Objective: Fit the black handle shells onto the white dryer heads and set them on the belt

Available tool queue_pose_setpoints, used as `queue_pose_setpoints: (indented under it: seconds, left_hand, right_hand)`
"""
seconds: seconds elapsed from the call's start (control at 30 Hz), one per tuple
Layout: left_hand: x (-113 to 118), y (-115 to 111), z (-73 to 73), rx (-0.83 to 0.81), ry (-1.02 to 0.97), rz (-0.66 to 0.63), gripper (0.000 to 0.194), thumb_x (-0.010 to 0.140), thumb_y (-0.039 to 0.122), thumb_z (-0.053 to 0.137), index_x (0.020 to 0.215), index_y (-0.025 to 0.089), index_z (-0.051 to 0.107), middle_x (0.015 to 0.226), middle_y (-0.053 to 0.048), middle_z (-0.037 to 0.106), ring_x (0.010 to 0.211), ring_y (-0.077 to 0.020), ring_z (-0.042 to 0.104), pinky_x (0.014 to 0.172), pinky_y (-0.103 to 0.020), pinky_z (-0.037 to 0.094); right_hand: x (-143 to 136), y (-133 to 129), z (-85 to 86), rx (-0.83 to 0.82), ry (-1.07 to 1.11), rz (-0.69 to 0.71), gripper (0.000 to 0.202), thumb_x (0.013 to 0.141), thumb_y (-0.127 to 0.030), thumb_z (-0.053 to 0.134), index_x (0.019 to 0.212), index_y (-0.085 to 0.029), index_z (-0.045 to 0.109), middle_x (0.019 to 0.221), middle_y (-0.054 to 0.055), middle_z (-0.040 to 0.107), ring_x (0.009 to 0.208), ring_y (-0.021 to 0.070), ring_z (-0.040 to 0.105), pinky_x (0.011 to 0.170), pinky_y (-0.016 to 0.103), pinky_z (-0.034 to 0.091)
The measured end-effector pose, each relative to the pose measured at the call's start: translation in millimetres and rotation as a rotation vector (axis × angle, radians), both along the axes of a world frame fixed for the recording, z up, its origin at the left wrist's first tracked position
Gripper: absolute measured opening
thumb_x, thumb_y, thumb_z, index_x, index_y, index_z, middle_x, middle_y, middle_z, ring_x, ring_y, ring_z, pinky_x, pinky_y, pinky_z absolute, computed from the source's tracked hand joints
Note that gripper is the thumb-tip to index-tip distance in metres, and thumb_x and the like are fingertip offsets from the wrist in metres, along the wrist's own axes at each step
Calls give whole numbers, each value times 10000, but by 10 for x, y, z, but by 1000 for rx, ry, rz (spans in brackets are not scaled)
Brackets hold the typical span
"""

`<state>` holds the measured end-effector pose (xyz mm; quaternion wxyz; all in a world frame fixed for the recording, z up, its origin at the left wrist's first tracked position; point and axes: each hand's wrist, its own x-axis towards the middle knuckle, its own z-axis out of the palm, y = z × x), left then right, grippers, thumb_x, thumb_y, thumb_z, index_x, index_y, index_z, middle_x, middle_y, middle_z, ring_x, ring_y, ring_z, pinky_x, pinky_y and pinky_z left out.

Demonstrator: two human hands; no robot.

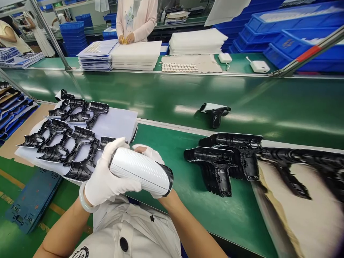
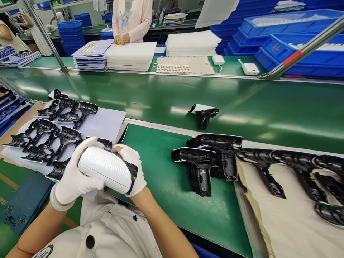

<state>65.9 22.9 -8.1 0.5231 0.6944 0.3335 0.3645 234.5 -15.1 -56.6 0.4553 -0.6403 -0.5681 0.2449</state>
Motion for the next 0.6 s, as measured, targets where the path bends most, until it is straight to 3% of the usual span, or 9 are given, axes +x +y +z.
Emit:
queue_pose_setpoints:
  seconds: [0.23,0.4,0.6]
  left_hand:
    - [-4,-13,24,-25,-15,-18,966,526,512,943,1375,278,547,1249,-88,608,1166,-298,592,994,-402,495]
    - [-7,-4,15,-4,0,-24,971,519,512,945,1378,282,556,1248,-84,617,1154,-301,594,991,-402,493]
    - [-18,25,17,-11,-28,-70,981,488,498,958,1370,330,562,1267,-55,617,1156,-282,585,1040,-399,449]
  right_hand:
    - [-23,-29,125,14,-81,-118,182,792,-205,437,737,-260,601,805,34,659,892,222,634,803,322,522]
    - [50,58,140,55,-271,-123,168,760,-142,475,682,-250,576,787,52,646,874,236,644,824,348,528]
    - [149,102,122,186,-350,-254,238,874,-201,436,695,-257,583,925,83,653,1094,262,618,945,395,500]
